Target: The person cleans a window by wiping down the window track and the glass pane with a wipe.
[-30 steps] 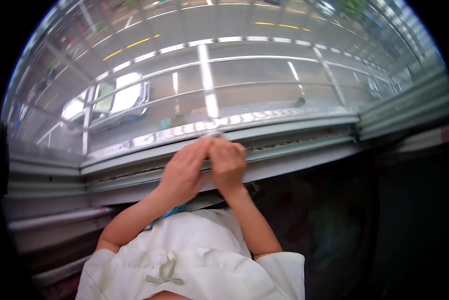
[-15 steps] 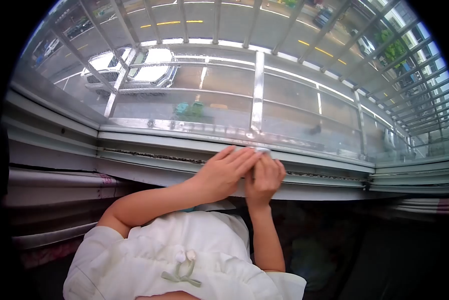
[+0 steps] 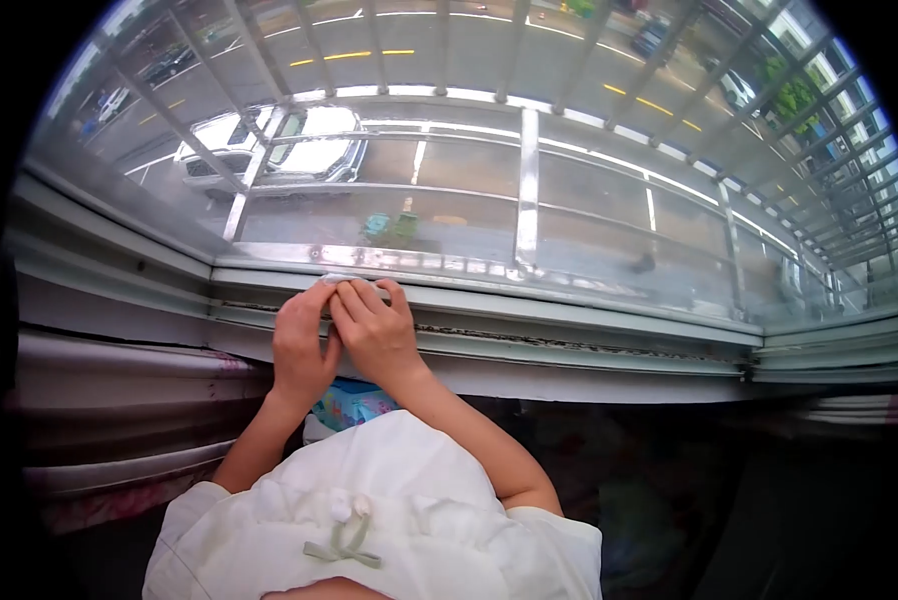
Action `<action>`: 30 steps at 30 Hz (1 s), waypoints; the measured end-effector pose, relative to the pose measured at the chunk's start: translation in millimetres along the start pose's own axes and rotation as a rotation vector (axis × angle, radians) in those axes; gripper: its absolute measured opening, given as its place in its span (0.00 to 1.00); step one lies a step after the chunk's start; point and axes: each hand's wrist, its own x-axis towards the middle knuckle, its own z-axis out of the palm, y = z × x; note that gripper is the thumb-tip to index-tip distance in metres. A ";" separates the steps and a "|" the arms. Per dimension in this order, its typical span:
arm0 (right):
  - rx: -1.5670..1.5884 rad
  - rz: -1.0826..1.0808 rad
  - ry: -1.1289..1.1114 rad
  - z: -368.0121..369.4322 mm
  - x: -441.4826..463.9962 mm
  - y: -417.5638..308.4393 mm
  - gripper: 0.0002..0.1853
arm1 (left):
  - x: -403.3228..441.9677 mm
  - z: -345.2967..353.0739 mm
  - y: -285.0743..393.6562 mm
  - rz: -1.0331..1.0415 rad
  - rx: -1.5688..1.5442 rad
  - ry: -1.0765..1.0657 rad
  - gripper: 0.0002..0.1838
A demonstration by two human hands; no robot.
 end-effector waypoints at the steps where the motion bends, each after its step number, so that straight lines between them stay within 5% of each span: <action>1: -0.017 0.003 -0.025 -3.9 -2.3 2.8 0.12 | 0.2 3.3 4.8 0.022 -0.028 0.004 0.30; 10: -0.339 0.226 0.096 -85.2 -65.4 66.1 0.02 | 12.3 51.4 75.7 0.313 -0.278 -0.377 0.40; 16: -0.309 0.302 0.095 -96.7 -59.4 72.2 0.07 | 8.3 49.4 83.5 0.448 -0.420 -0.183 0.30; 19: -0.091 0.056 0.062 -68.4 -26.3 41.8 0.08 | 5.9 21.6 71.0 0.498 -0.442 0.131 0.14; 23: 0.060 -0.266 -0.027 -12.6 19.1 4.1 0.13 | -4.9 0.1 62.0 0.486 -0.349 0.296 0.08; 30: -0.095 -0.416 -0.110 52.8 49.6 -26.7 0.19 | -15.9 -6.0 53.1 0.378 -0.334 0.349 0.09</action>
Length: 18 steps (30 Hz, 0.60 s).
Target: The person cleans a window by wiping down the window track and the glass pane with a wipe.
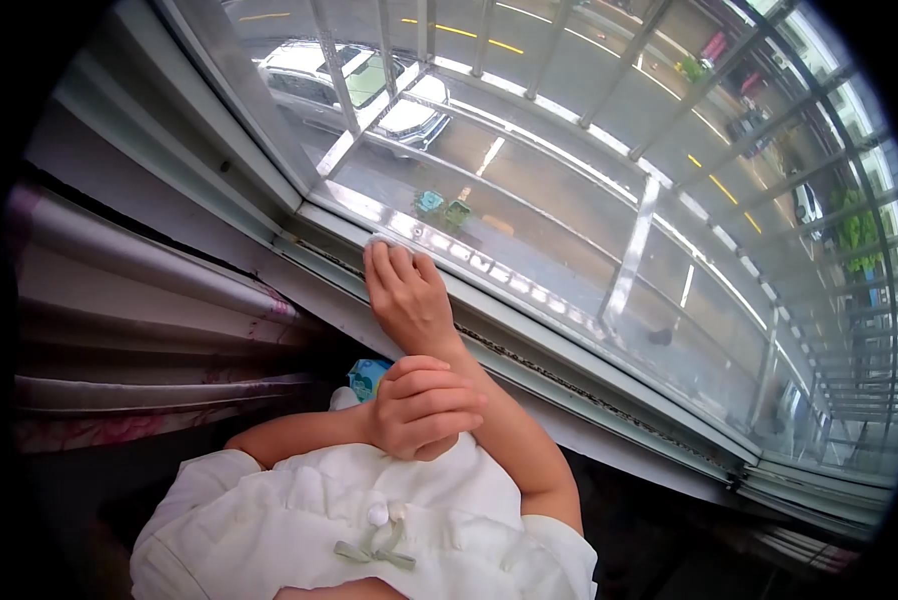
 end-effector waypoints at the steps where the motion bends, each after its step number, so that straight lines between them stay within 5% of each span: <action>1: -0.020 0.048 -0.038 -3.3 -2.9 -3.5 0.17 | 0.9 0.2 -1.5 -0.001 0.002 0.003 0.09; 18: -0.267 0.669 0.116 -141.3 -194.1 75.7 0.06 | 1.9 32.9 -2.8 -0.046 -0.211 -0.190 0.13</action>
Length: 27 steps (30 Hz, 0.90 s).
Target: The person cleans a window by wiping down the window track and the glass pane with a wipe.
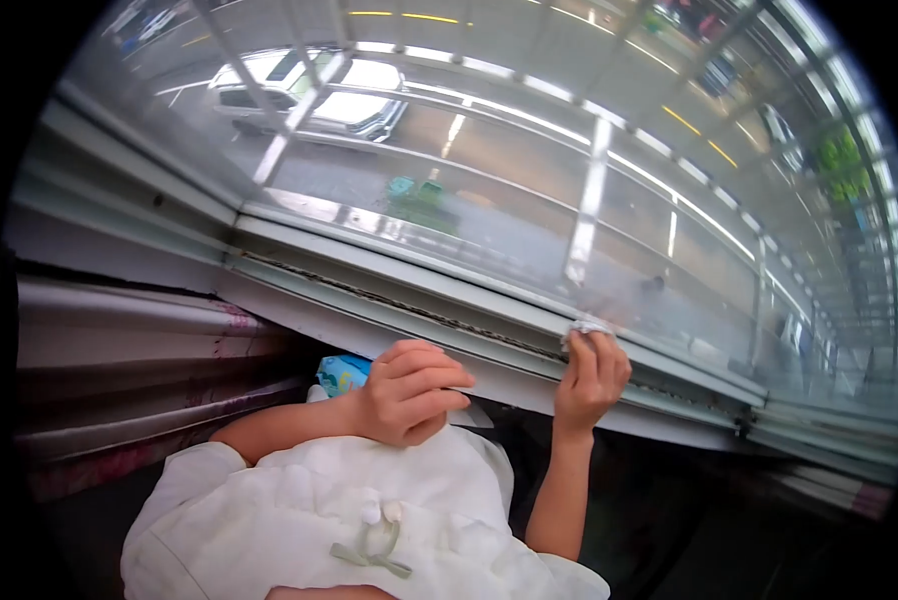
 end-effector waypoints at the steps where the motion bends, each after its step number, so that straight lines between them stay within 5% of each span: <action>1: -0.025 0.024 0.020 -5.1 -4.2 11.8 0.06 | 1.9 -0.1 0.5 0.002 -0.012 -0.004 0.14; 9: -0.059 0.283 0.187 -35.2 -23.7 80.4 0.07 | -0.7 1.6 -2.7 -0.005 -0.017 -0.104 0.13; 12: 0.031 0.582 0.290 -42.8 -32.4 99.0 0.04 | 1.3 3.4 -3.3 -0.013 -0.007 -0.129 0.13; 16: 1.269 0.942 0.667 -36.2 -42.2 85.0 0.10 | 10.2 6.8 -2.8 -0.075 -0.035 -0.160 0.15; 18: 1.964 0.730 0.413 -35.8 -36.9 74.2 0.13 | 16.7 9.4 -4.8 -0.078 -0.060 -0.164 0.15; 22: 2.011 1.086 0.550 -37.4 -20.5 30.5 0.11 | 24.9 13.5 -7.4 -0.116 -0.073 -0.144 0.14; 27: 1.638 0.977 0.535 -24.6 -26.5 47.3 0.12 | 23.0 16.0 -8.3 -0.128 -0.066 -0.152 0.13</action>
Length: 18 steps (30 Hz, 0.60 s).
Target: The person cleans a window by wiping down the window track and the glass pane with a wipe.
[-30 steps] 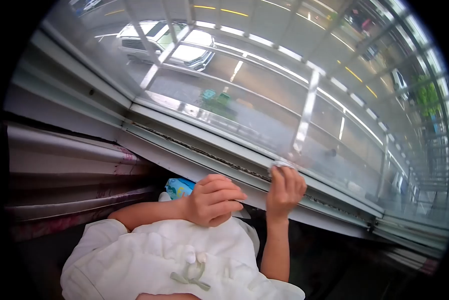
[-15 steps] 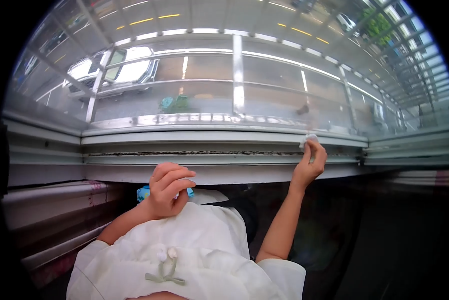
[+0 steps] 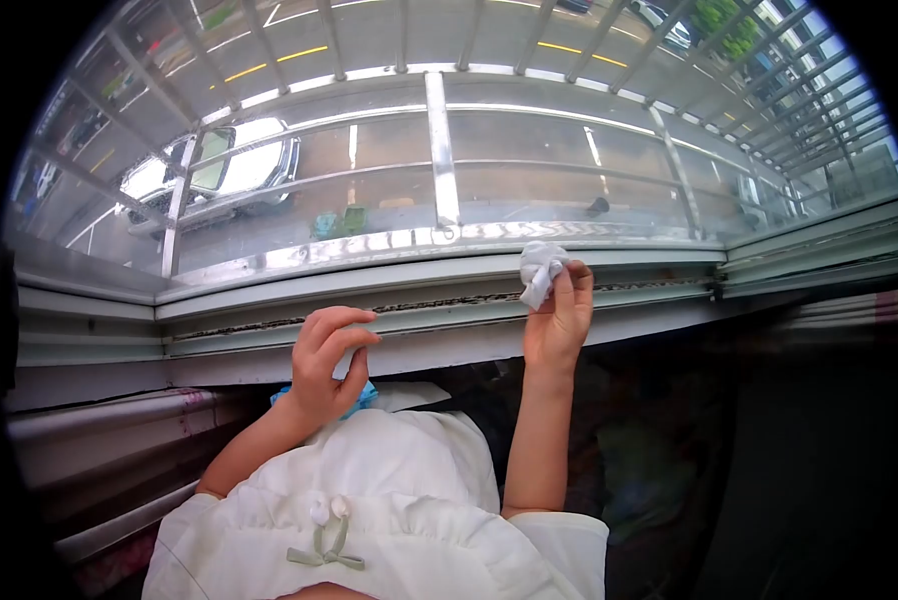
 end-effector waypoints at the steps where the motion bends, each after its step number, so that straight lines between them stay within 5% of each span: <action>1: 0.001 -0.004 0.003 -0.4 4.8 -0.2 0.12 | -1.7 0.2 -0.1 -0.010 0.008 -0.008 0.13; 4: -0.497 -0.318 0.255 8.7 15.7 -2.5 0.13 | -4.0 0.3 -0.3 -0.028 0.016 -0.016 0.13; 9: -1.170 -0.542 0.316 -9.5 21.7 2.6 0.10 | -3.0 2.9 0.4 -0.046 0.011 -0.027 0.13; 11: -1.570 -0.931 0.178 -6.8 20.8 5.9 0.12 | 0.2 3.8 1.6 -0.021 0.024 -0.051 0.13; 18: -1.651 -0.973 -0.109 31.7 -16.8 37.6 0.15 | 4.1 8.3 -1.6 0.010 0.042 -0.085 0.13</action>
